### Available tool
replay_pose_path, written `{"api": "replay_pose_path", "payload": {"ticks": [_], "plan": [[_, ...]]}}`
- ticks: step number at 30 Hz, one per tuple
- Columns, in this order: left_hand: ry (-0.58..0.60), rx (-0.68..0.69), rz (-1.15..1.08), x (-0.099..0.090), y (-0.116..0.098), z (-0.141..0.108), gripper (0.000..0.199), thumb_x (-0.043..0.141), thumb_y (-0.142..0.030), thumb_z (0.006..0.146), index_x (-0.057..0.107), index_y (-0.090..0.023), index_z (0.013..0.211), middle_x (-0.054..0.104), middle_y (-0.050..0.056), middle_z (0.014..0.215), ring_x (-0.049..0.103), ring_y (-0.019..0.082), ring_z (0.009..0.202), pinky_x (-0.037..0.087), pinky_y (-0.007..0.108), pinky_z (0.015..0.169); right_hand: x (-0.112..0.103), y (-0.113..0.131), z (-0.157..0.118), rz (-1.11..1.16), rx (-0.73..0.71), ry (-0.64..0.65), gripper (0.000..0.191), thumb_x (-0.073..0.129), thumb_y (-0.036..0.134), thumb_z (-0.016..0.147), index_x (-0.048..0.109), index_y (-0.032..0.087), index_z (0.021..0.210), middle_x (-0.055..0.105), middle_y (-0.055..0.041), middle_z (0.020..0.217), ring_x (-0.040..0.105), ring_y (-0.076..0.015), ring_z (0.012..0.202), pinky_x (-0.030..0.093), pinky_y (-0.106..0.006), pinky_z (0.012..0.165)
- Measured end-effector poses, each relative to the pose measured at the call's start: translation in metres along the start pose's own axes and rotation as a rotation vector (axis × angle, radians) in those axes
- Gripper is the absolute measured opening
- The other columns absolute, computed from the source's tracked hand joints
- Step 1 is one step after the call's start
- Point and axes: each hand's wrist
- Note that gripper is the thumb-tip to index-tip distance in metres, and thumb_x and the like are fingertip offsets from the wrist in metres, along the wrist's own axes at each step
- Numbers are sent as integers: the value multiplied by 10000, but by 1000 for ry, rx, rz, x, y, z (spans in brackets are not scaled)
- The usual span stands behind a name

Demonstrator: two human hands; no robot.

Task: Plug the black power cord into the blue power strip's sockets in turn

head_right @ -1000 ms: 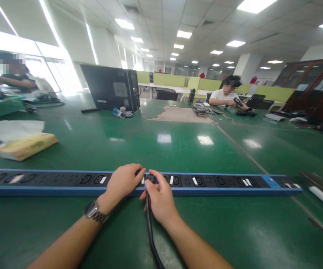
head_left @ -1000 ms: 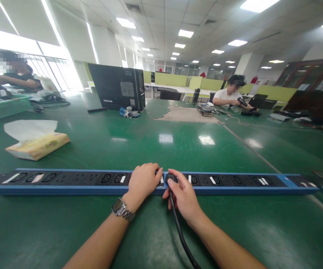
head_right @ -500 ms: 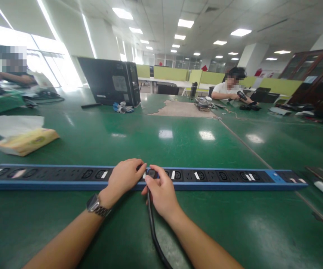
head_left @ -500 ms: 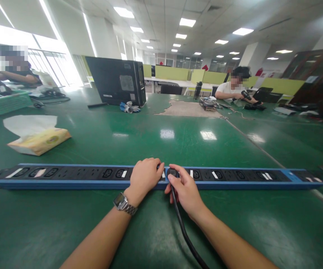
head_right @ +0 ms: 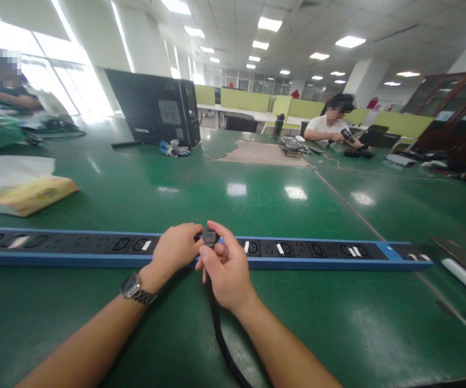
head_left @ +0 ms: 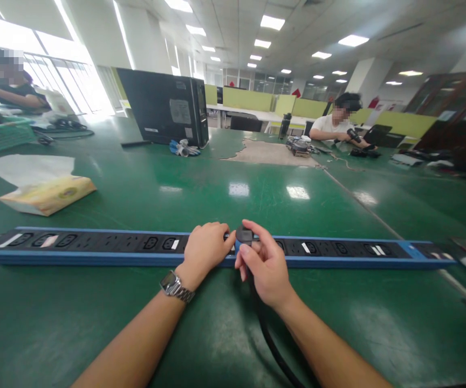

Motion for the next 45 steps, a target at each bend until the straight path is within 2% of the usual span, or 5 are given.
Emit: {"api": "replay_pose_path", "payload": {"ticks": [4, 14, 24, 37, 45], "plan": [[-5, -4, -6, 2, 1, 0, 404, 377, -439, 946, 686, -200, 842, 718, 80, 896, 658, 234, 859, 441, 320, 725, -14, 31, -2, 24, -32, -143, 622, 593, 418, 815, 453, 201, 1381, 553, 66, 543, 432, -77, 392, 347, -208, 387], [-18, -25, -33, 3, 0, 0, 395, 399, -447, 936, 699, -203, 851, 720, 79, 895, 660, 231, 857, 449, 318, 751, -162, 56, -26, -173, 330, -306, 628, 690, 430, 728, 572, 161, 1283, 373, 91, 438, 262, -58, 347, 181, -209, 365], [-24, -15, -48, 1, 0, -1, 398, 397, -439, 936, 702, -199, 847, 722, 87, 896, 662, 238, 858, 454, 325, 736, -125, 27, -2, -237, 354, -283, 747, 676, 534, 703, 561, 105, 1304, 429, 95, 394, 330, -67, 287, 213, -180, 312], [-43, -9, -22, 4, 1, 0, 388, 396, -432, 938, 688, -202, 826, 723, 75, 881, 663, 242, 839, 443, 326, 709, -119, 30, 1, -722, 259, -294, 449, 640, 502, 758, 663, 147, 1030, 489, 48, 389, 456, -109, 340, 318, -199, 362], [-45, -6, -21, 3, 0, -1, 389, 401, -431, 939, 683, -195, 812, 720, 75, 877, 663, 241, 834, 440, 325, 709, -118, 28, -3, -325, 347, -293, 545, 678, 525, 730, 604, 149, 1118, 452, 76, 393, 371, -81, 314, 251, -172, 321]]}}
Point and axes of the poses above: each hand's wrist, its own z-axis towards the middle knuckle, its own x-axis out of the palm, y = z × x
